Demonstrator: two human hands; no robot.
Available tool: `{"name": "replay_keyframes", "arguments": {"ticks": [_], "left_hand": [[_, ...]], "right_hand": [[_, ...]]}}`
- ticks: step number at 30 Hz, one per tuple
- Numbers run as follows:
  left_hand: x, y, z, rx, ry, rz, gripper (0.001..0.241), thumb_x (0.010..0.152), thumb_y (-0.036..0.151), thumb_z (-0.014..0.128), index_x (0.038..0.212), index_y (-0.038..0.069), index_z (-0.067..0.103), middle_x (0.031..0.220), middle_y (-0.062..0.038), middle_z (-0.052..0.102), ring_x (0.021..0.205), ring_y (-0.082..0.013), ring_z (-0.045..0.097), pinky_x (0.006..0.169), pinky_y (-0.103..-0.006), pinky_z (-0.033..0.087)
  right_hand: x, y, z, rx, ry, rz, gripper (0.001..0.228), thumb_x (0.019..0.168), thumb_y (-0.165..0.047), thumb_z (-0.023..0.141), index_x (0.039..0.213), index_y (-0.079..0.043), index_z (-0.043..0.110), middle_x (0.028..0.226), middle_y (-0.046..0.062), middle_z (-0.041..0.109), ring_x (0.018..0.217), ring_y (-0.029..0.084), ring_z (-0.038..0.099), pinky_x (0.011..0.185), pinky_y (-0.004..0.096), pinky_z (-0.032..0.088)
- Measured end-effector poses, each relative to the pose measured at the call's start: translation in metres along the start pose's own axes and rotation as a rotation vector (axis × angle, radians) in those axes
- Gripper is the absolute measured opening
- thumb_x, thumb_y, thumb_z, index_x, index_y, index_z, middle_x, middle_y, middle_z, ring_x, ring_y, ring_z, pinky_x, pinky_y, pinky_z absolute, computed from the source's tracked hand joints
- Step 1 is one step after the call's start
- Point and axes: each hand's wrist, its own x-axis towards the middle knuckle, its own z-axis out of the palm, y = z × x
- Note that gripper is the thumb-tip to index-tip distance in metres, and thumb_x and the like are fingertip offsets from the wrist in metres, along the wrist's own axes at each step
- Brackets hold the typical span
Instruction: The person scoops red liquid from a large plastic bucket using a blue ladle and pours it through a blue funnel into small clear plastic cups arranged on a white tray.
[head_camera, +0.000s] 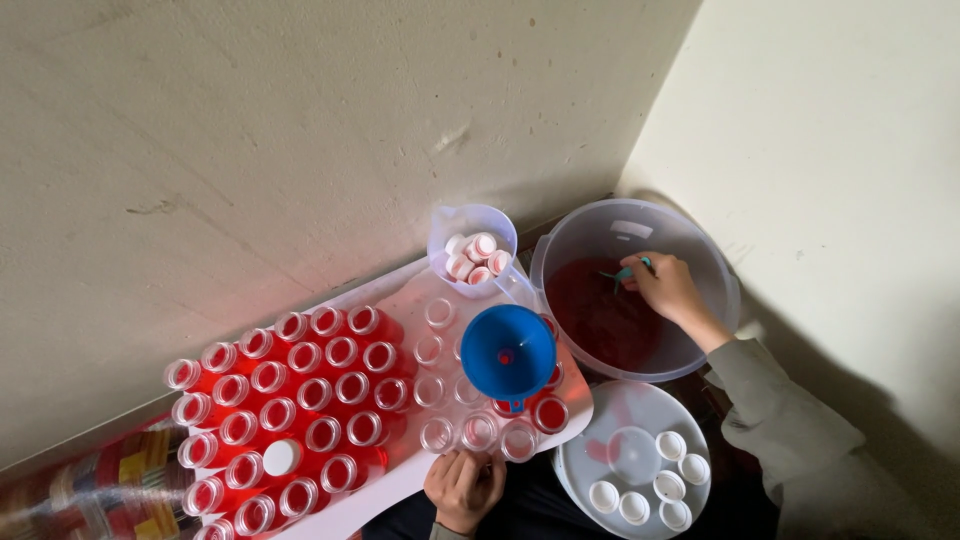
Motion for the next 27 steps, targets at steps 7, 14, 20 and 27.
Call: {"name": "replay_keyframes", "arguments": {"ticks": [7, 14, 20, 27], "left_hand": [[-0.003, -0.003, 0.001, -0.022, -0.001, 0.008, 0.030, 0.081, 0.020, 0.076, 0.063, 0.014, 0.053, 0.055, -0.001, 0.049, 0.045, -0.0191, 0.045, 0.044, -0.0299, 0.036], [-0.003, -0.002, 0.001, 0.009, 0.007, 0.026, 0.036, 0.083, 0.022, 0.074, 0.061, 0.013, 0.047, 0.054, -0.002, 0.045, 0.044, -0.0197, 0.041, 0.043, -0.0311, 0.033], [-0.003, -0.001, 0.000, 0.033, 0.023, 0.028, 0.040, 0.083, 0.024, 0.074, 0.060, 0.013, 0.043, 0.054, -0.002, 0.044, 0.045, -0.0192, 0.039, 0.044, -0.0313, 0.032], [0.000, 0.004, -0.005, 0.009, 0.048, 0.029, 0.037, 0.084, 0.021, 0.076, 0.062, 0.016, 0.046, 0.054, 0.001, 0.046, 0.046, -0.0180, 0.042, 0.046, -0.0299, 0.036]], "right_hand": [[-0.005, -0.017, 0.009, 0.082, -0.038, 0.065, 0.035, 0.106, -0.022, 0.048, 0.114, -0.003, 0.075, 0.098, 0.015, 0.080, 0.084, 0.021, 0.079, 0.079, 0.030, 0.059], [-0.007, -0.015, 0.004, 0.393, -0.041, 0.132, 0.033, 0.106, -0.014, 0.048, 0.108, 0.008, 0.072, 0.103, 0.024, 0.075, 0.087, 0.033, 0.078, 0.084, 0.036, 0.065], [-0.020, -0.015, -0.021, 0.597, 0.043, 0.189, 0.030, 0.110, -0.011, 0.048, 0.105, 0.011, 0.068, 0.102, 0.024, 0.071, 0.085, 0.039, 0.074, 0.085, 0.039, 0.065], [-0.054, -0.024, -0.053, 0.751, 0.043, 0.124, 0.030, 0.106, -0.011, 0.051, 0.112, 0.016, 0.064, 0.106, 0.032, 0.069, 0.100, 0.042, 0.072, 0.094, 0.048, 0.062]]}}
